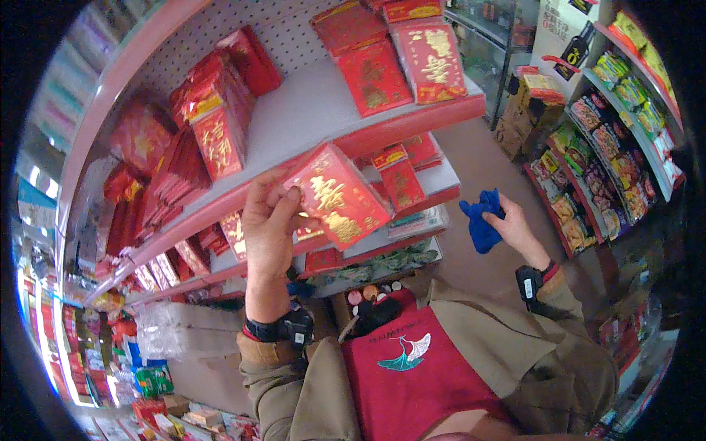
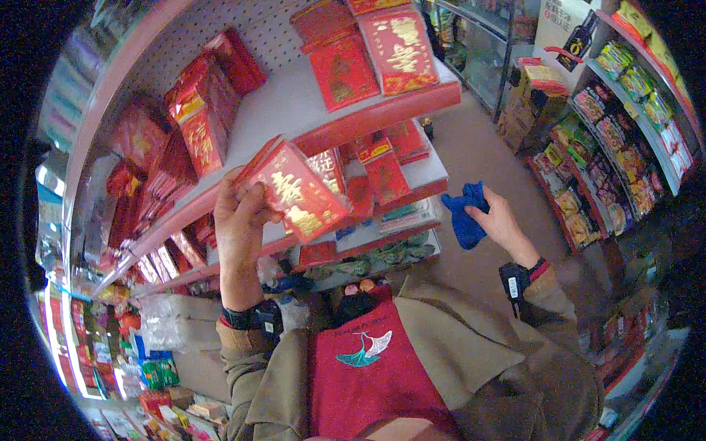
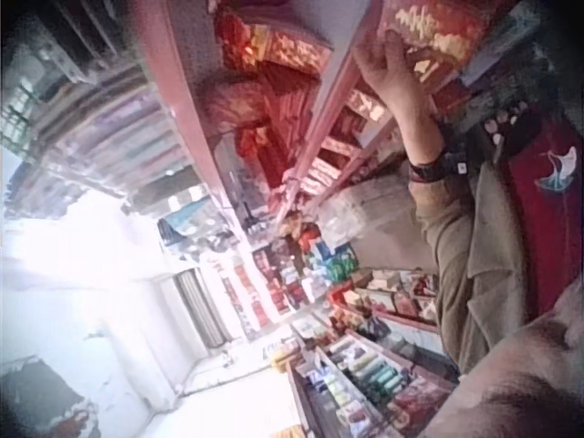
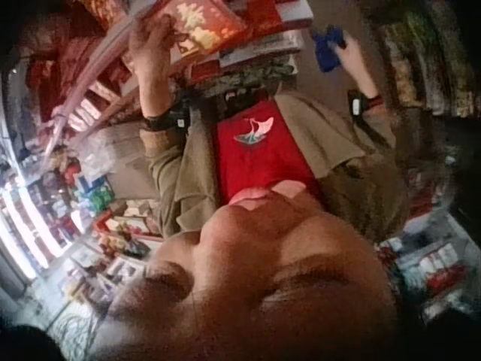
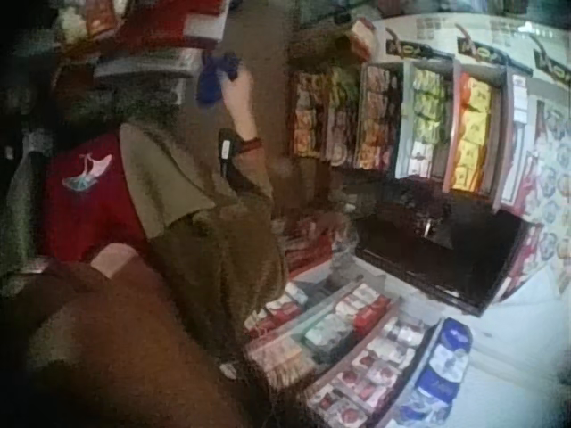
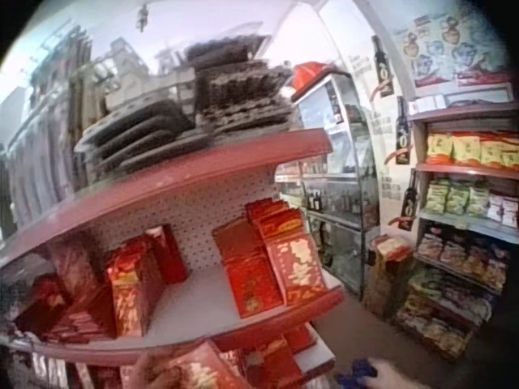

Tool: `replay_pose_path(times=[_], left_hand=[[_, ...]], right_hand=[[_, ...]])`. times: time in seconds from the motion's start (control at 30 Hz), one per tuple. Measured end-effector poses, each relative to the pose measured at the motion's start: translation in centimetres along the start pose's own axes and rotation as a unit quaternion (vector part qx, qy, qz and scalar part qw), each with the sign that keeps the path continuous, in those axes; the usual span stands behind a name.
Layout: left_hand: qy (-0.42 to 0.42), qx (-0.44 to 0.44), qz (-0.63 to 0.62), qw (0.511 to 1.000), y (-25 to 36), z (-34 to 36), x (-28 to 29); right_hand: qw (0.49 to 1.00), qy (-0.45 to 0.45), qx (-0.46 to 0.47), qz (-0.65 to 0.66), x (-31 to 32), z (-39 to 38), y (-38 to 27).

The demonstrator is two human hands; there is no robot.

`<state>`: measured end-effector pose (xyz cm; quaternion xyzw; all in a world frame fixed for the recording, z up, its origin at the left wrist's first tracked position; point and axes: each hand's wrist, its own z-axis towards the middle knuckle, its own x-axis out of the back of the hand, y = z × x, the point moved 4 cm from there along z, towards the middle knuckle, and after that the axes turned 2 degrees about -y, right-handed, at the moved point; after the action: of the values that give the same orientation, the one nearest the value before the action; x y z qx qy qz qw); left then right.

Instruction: The person wipes the surfaces of red envelopes on a store shelf using a blue cloth. They pick up each envelope, wipe it, and place it back on the shelf, repeating this process for multiple items.

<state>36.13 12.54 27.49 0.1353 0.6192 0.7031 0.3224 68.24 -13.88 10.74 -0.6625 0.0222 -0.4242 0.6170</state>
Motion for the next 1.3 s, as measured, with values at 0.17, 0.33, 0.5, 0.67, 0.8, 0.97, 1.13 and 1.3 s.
replay_pose_path(times=[0.17, 0.33, 0.5, 0.67, 0.8, 0.97, 1.13, 1.3], left_hand=[[0.025, 0.056, -0.028, 0.998, -2.1, -1.5, 0.5], [0.044, 0.151, -0.002, 0.988, -5.2, -1.8, -0.1], [-0.044, 0.192, 0.051, 0.979, -8.0, -1.4, -2.9], [-0.130, 0.153, 0.148, 0.968, -9.2, -1.2, -6.7], [-0.178, 0.188, 0.072, 0.963, -9.3, -2.0, -9.1], [-0.212, 0.207, 0.062, 0.953, -9.5, -2.2, -9.8], [-0.213, 0.187, 0.097, 0.954, -9.8, -1.6, -9.1], [-0.179, 0.208, -0.002, 0.962, -9.6, -1.6, -7.8]], right_hand=[[0.993, 0.007, 0.061, 0.100, -1.1, 0.8, -5.2], [0.977, 0.045, 0.180, 0.108, -1.5, 0.8, -12.2], [0.930, 0.110, 0.350, 0.015, -2.1, -0.2, -17.7], [0.875, 0.088, 0.456, -0.138, -5.0, -1.0, -19.8], [0.870, 0.067, 0.447, -0.199, -6.1, -1.3, -18.9], [0.868, 0.077, 0.433, -0.230, -5.7, -1.2, -17.6], [0.892, 0.085, 0.400, -0.193, -5.5, -0.7, -16.5], [0.919, 0.085, 0.370, -0.101, -5.6, 0.8, -14.5]])
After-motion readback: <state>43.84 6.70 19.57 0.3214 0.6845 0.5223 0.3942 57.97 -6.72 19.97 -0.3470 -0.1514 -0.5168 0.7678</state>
